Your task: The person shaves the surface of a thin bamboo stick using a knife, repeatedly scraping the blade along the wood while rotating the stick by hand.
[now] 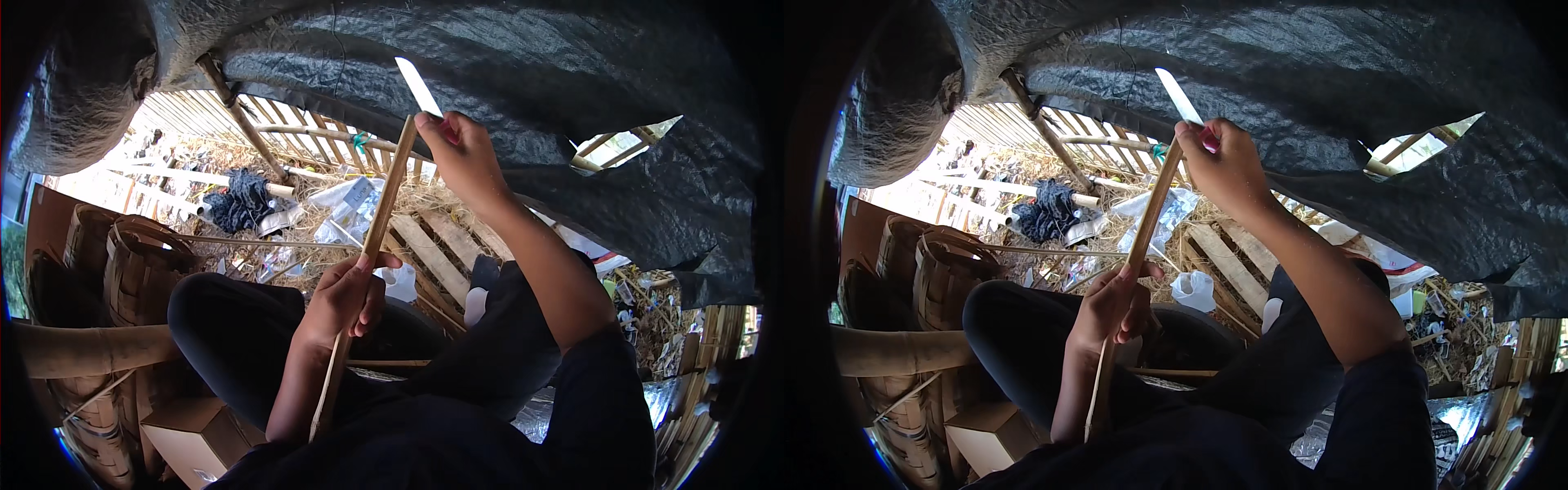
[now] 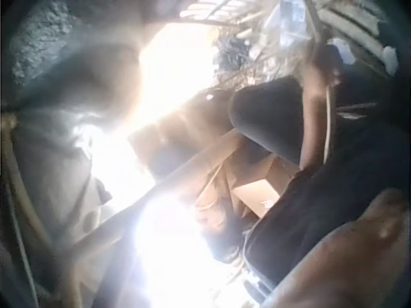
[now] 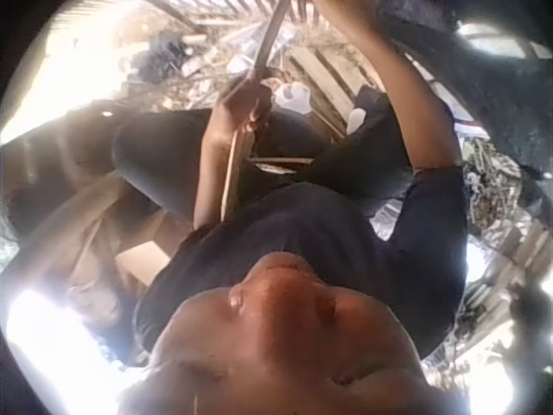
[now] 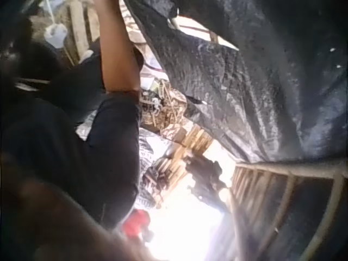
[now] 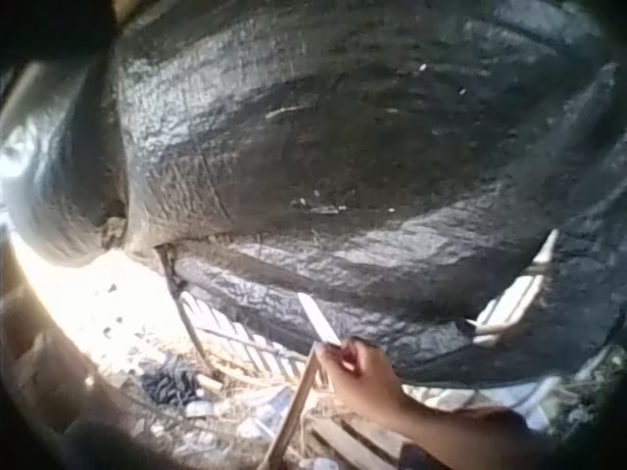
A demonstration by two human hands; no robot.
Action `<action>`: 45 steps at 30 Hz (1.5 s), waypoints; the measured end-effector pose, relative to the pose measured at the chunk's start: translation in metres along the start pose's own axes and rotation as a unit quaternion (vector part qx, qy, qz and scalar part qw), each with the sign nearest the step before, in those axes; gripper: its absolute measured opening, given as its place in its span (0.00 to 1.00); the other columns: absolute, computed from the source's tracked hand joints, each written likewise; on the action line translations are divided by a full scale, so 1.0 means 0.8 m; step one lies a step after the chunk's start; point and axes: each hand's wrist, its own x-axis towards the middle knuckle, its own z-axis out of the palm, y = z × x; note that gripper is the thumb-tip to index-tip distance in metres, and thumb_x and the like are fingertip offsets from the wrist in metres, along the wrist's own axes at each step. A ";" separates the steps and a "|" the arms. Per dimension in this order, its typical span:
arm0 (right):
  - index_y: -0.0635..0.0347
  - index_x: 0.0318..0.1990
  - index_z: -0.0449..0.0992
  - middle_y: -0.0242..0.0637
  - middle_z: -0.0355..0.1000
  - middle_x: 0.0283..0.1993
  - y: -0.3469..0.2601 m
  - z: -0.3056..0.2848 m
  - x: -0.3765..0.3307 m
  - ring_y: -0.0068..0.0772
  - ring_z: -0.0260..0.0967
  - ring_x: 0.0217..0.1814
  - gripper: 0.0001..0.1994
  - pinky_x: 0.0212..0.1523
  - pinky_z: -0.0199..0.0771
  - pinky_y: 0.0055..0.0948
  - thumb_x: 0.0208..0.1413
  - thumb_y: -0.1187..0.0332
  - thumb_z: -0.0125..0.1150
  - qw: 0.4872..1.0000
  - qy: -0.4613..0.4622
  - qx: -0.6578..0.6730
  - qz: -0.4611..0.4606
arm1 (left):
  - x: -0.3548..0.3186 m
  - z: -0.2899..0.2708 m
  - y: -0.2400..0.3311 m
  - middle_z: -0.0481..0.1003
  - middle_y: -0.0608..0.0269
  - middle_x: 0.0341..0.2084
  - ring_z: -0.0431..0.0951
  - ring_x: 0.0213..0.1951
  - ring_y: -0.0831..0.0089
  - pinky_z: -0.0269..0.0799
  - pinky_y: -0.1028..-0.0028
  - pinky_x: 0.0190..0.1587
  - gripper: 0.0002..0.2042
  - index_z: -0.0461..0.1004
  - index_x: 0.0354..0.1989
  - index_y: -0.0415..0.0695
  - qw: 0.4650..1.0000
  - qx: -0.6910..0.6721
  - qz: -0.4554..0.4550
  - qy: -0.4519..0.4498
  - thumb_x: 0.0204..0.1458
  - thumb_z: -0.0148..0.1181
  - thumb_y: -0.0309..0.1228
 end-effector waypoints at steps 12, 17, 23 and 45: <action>0.65 0.29 0.75 0.37 0.68 0.17 0.025 0.014 -0.005 0.35 0.69 0.21 0.24 0.25 0.65 0.35 0.64 0.51 0.48 0.977 -0.064 -0.196 -0.061 | 0.026 -0.024 -0.007 0.60 0.71 0.09 0.61 0.10 0.81 0.57 0.82 0.14 0.25 0.71 0.45 0.37 0.996 -0.038 -0.026 0.074 0.65 0.38 0.50; 0.64 0.31 0.77 0.50 0.74 0.26 0.061 0.018 0.017 0.53 0.75 0.33 0.23 0.36 0.73 0.45 0.64 0.53 0.45 0.914 -0.067 -0.397 -0.041 | 0.034 -0.017 -0.010 0.72 0.63 0.17 0.69 0.15 0.79 0.64 0.80 0.18 0.18 0.70 0.48 0.35 0.972 0.183 0.003 0.147 0.64 0.46 0.40; 0.61 0.35 0.79 0.51 0.77 0.37 0.118 0.035 0.034 0.54 0.76 0.42 0.21 0.44 0.76 0.48 0.63 0.53 0.46 0.866 -0.055 -0.494 0.055 | 0.051 -0.030 -0.031 0.76 0.54 0.23 0.79 0.27 0.67 0.73 0.65 0.31 0.18 0.68 0.50 0.37 0.814 0.577 0.065 0.020 0.60 0.54 0.40; 0.61 0.41 0.82 0.47 0.78 0.44 0.202 0.101 -0.034 0.46 0.77 0.47 0.14 0.45 0.77 0.41 0.52 0.66 0.54 0.789 -0.235 -0.553 0.125 | 0.005 0.076 -0.030 0.72 0.46 0.52 0.69 0.59 0.57 0.59 0.57 0.63 0.23 0.69 0.56 0.41 0.781 0.384 0.428 -0.245 0.63 0.36 0.44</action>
